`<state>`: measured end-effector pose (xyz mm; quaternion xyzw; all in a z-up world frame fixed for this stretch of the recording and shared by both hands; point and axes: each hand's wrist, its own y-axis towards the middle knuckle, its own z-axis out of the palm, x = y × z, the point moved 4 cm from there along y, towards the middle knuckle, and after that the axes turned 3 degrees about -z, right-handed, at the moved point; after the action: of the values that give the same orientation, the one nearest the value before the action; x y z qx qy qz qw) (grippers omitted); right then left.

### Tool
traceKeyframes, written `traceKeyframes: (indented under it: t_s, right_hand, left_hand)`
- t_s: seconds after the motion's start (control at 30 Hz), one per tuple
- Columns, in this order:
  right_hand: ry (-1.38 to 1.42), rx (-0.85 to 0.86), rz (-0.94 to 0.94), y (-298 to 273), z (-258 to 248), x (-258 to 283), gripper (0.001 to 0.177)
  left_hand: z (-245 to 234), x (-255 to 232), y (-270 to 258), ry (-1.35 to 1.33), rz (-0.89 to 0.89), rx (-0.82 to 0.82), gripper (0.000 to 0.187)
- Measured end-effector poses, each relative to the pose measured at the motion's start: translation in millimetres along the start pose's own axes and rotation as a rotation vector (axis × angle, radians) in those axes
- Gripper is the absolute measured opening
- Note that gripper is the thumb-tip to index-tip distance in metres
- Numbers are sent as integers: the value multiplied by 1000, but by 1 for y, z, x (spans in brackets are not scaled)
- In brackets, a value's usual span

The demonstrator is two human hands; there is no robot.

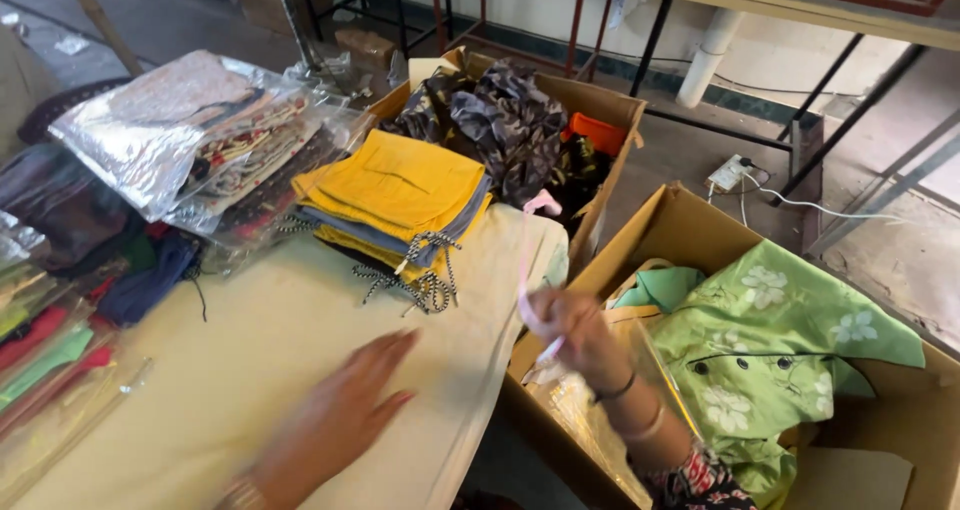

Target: The person packs garments into clear plastic bags by hand, including folding a green t-shirt and a pink striped top, and placing items into a cardboard shipping box.

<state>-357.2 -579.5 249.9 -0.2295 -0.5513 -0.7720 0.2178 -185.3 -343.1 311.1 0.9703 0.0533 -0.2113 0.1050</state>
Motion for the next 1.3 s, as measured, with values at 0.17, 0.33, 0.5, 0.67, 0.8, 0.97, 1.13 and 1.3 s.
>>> traceKeyframes:
  t_s: [0.17,0.33,0.5,0.67,0.8,0.97,1.13,1.3]
  right_hand:
    - [-31,252,135,-23,71,28,56]
    - [-6,682,200,-54,85,30,56]
    - [-493,122,-135,-15,5,35,32]
    - [-1267,9,-153,39,-9,45,69]
    - [-1219,274,502,27,-42,-13,56]
    - [-1072,291,104,74,36,41,58]
    - [-817,371,123,119,92,49,46]
    - [-640,522,86,149,182,23,26]
  left_hand:
    - [46,-53,111,-151,236,-71,78]
    - [122,-19,192,-2,365,-170,51]
    - [64,-29,178,-252,477,-849,15]
    - [-3,-17,130,-923,202,-406,18]
    - [-57,-39,60,-650,128,-378,26]
    - [-103,-38,-28,-525,171,-509,23]
    - [-160,-42,-106,-397,80,-779,25]
    - [-138,-17,-153,-627,152,-478,84]
